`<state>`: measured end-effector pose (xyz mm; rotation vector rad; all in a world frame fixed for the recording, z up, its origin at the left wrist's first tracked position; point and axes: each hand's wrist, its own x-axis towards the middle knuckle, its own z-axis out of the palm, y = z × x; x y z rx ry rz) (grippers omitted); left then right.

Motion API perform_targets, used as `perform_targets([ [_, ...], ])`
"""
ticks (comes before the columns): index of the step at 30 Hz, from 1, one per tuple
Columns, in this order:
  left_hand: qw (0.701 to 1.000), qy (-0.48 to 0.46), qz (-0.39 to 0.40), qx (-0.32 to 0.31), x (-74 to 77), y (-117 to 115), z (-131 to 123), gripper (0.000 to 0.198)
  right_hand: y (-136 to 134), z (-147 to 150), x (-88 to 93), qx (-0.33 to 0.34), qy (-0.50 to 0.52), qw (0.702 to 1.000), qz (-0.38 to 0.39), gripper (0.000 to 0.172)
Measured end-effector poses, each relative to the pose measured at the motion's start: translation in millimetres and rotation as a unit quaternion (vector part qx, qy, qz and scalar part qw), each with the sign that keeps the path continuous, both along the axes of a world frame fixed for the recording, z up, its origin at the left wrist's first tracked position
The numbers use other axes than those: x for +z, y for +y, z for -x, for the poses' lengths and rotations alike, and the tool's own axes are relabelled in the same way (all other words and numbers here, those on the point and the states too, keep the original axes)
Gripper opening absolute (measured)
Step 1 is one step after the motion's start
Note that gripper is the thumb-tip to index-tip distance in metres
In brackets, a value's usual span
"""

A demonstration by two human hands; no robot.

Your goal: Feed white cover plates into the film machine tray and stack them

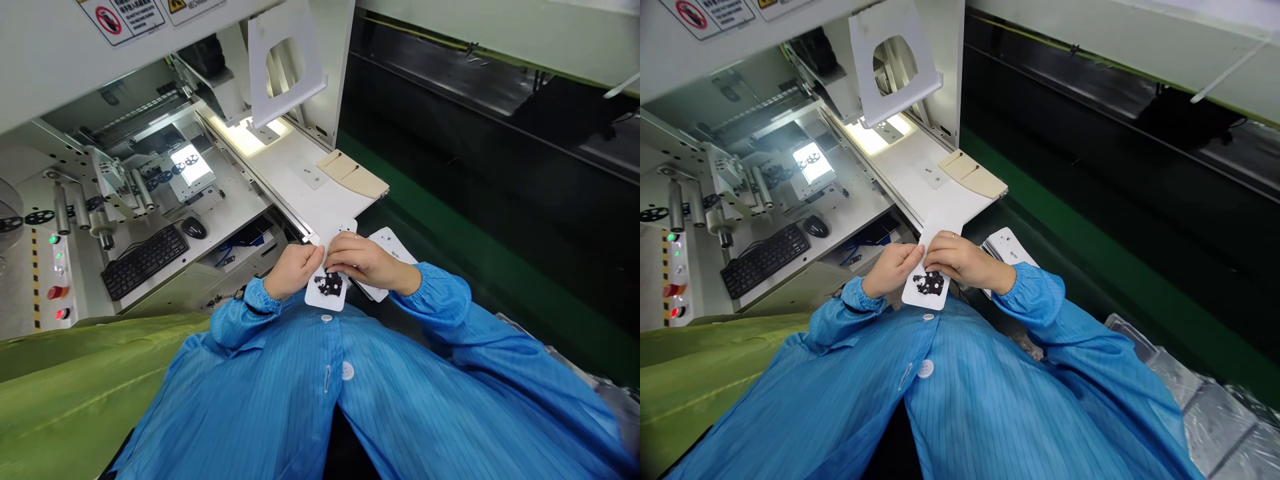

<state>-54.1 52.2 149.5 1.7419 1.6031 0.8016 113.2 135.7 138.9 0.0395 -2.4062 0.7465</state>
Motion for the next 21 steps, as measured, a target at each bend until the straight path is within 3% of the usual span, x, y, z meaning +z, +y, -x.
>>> perform_targets([
  [5,1.000,-0.015,0.022,-0.010,-0.3,2,1,0.041,-2,6,1.9,-0.005,-0.013,0.998,-0.067,0.017],
  [11,1.000,-0.018,0.005,-0.001,0.3,2,2,0.041,-10,7,2.6,-0.068,-0.056,0.989,-0.120,0.023],
  [16,1.000,-0.009,0.004,0.011,-3.8,0,1,0.043,-11,5,-7.5,-0.073,-0.061,0.990,-0.102,0.023],
  [21,0.997,-0.002,-0.029,0.066,-5.5,2,13,0.043,-8,0,-5.1,-0.016,-0.041,0.999,-0.031,0.025],
])
